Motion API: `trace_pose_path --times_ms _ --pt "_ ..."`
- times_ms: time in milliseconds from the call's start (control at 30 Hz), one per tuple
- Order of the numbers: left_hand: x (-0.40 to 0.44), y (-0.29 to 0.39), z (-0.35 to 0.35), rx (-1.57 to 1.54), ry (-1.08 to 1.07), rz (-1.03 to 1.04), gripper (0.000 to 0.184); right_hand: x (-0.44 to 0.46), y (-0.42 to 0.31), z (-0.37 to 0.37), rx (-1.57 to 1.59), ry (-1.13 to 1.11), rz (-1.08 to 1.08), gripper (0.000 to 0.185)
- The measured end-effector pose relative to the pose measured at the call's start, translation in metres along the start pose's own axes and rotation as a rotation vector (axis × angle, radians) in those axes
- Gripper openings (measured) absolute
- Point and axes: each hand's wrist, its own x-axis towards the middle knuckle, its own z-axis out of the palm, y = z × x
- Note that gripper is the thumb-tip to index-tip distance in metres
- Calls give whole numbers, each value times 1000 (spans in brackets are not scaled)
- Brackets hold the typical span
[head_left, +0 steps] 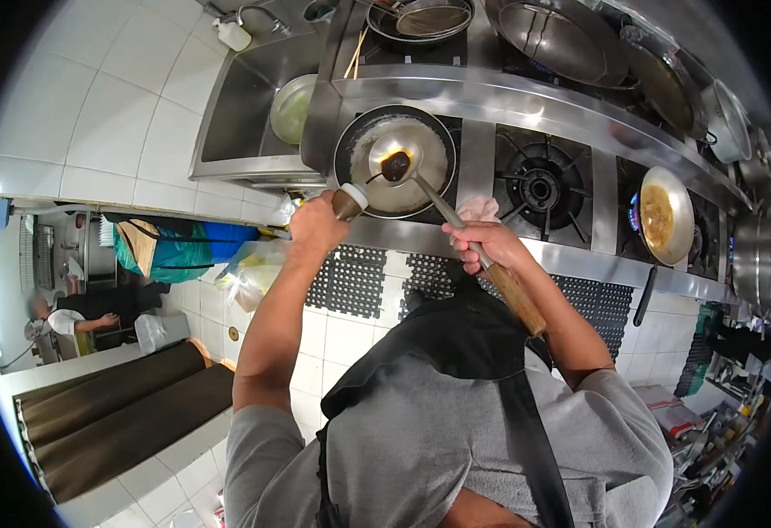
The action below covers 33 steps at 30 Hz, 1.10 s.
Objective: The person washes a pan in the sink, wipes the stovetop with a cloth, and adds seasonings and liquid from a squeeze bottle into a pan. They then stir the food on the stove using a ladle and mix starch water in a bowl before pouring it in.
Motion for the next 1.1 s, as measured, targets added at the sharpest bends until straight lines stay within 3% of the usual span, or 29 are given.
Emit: trace_pose_path --times_ms 133,233,533,667,767,867,967,1067,1100 --pt "-2 -1 2 -10 34 11 52 1 4 -2 34 -32 6 31" --pt "0 -3 5 -36 35 7 70 3 10 -6 50 -60 10 28" --pt "-8 -11 14 -163 -22 -19 77 -7 14 9 -82 15 -60 24" --pt "-16 -13 16 -366 31 43 69 -10 9 16 -156 73 -79 31" --pt "-27 -11 17 -615 127 83 73 -2 12 11 -853 245 -296 26" --pt "-43 -6 15 -819 196 61 75 20 30 -9 -1341 575 -737 31" --pt "-66 -9 20 -924 205 57 70 31 30 -18 -1434 633 -746 37" --pt "-103 -22 40 -1077 223 111 65 48 43 -28 -1353 589 -624 29" --pt "-114 -26 44 -1091 190 95 66 46 43 -27 -1109 497 -468 25"
